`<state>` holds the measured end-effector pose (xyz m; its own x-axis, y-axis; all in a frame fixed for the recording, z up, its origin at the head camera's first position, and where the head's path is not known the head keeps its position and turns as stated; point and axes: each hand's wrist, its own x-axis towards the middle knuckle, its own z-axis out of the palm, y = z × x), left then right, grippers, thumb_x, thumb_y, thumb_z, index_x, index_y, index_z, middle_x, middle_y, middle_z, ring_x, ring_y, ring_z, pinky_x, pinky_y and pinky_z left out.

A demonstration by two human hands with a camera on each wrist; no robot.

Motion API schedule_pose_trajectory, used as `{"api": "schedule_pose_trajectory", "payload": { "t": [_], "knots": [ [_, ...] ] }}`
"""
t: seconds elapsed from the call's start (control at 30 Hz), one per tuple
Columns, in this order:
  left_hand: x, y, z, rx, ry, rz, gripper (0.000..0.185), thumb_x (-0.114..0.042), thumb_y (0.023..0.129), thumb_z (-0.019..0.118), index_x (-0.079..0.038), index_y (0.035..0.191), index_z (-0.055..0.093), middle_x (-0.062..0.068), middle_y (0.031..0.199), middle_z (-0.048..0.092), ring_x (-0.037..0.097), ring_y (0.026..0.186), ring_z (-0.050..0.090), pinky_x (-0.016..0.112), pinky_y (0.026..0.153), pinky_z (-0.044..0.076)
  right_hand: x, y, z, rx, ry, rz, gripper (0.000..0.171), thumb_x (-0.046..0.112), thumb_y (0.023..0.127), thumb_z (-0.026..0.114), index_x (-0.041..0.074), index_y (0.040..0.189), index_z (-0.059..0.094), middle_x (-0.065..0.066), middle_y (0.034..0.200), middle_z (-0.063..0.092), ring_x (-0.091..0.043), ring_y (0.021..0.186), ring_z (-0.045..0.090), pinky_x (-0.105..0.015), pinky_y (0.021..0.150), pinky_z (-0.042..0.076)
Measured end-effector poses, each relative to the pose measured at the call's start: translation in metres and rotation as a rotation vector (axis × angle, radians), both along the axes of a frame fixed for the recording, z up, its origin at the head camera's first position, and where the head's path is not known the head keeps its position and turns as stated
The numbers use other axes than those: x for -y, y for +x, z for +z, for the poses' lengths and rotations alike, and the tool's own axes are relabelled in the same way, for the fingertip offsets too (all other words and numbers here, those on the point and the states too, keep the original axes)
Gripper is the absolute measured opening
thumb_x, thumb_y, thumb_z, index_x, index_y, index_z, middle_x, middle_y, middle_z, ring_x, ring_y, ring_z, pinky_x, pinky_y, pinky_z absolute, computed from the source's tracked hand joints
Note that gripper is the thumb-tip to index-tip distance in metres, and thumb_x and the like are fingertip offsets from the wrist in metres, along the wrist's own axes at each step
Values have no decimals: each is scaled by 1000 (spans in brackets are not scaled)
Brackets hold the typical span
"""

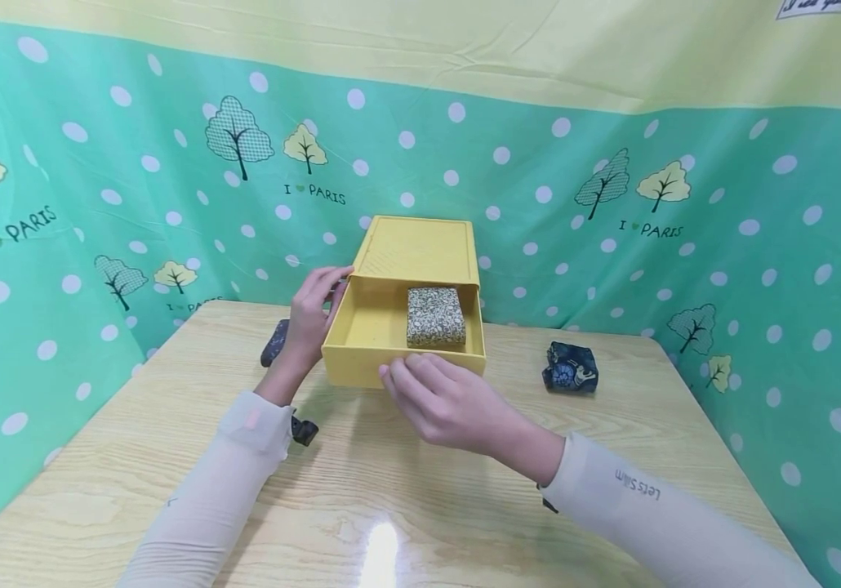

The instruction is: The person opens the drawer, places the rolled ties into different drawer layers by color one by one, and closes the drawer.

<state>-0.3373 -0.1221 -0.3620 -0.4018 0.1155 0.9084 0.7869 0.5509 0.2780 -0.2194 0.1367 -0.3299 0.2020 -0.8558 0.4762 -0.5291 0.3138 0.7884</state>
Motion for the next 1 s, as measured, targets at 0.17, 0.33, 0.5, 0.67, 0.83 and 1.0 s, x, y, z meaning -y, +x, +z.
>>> {"api": "schedule_pose_trajectory", "payload": {
  "t": [0.17,0.33,0.5,0.67,0.83,1.0],
  "knots": [
    [0,-1,-1,-1,3,1,26,-2,104,56,5,127,66,21,115,64,29,90,67,32,78,61,0,-1,0,0,-1,1,27,0,103,52,-8,123,69,-20,110,68,-28,91,66,-31,80,61],
    [1,-1,0,-5,-1,0,26,-2,104,55,4,127,66,21,115,64,28,90,67,31,78,61,1,-1,0,6,-10,13,27,0,103,52,-8,123,69,-20,109,68,-28,90,65,-31,79,61],
    [0,-1,0,-9,0,-6,25,0,104,56,5,126,66,22,114,64,29,88,67,31,77,61,1,-1,0,7,-6,5,27,-1,103,52,-8,123,69,-20,109,68,-28,90,65,-31,79,61],
    [0,0,0,-7,-1,-4,25,-1,103,56,5,126,66,22,114,64,28,88,67,32,77,61,1,-3,0,11,-9,0,27,-3,102,53,-8,123,69,-20,109,68,-28,91,65,-31,80,61],
    [0,0,0,-7,4,-5,25,-2,103,57,5,126,67,22,114,64,29,88,67,32,77,61,1,-4,0,21,-16,4,27,-3,102,52,-8,123,69,-20,109,68,-28,91,65,-31,81,61],
    [0,-1,0,-14,5,-7,25,-1,103,57,4,126,67,22,115,64,29,88,67,32,77,61,1,-6,0,34,-26,12,27,-4,103,52,-8,123,69,-20,110,68,-29,92,66,-32,82,61]
  ]
}}
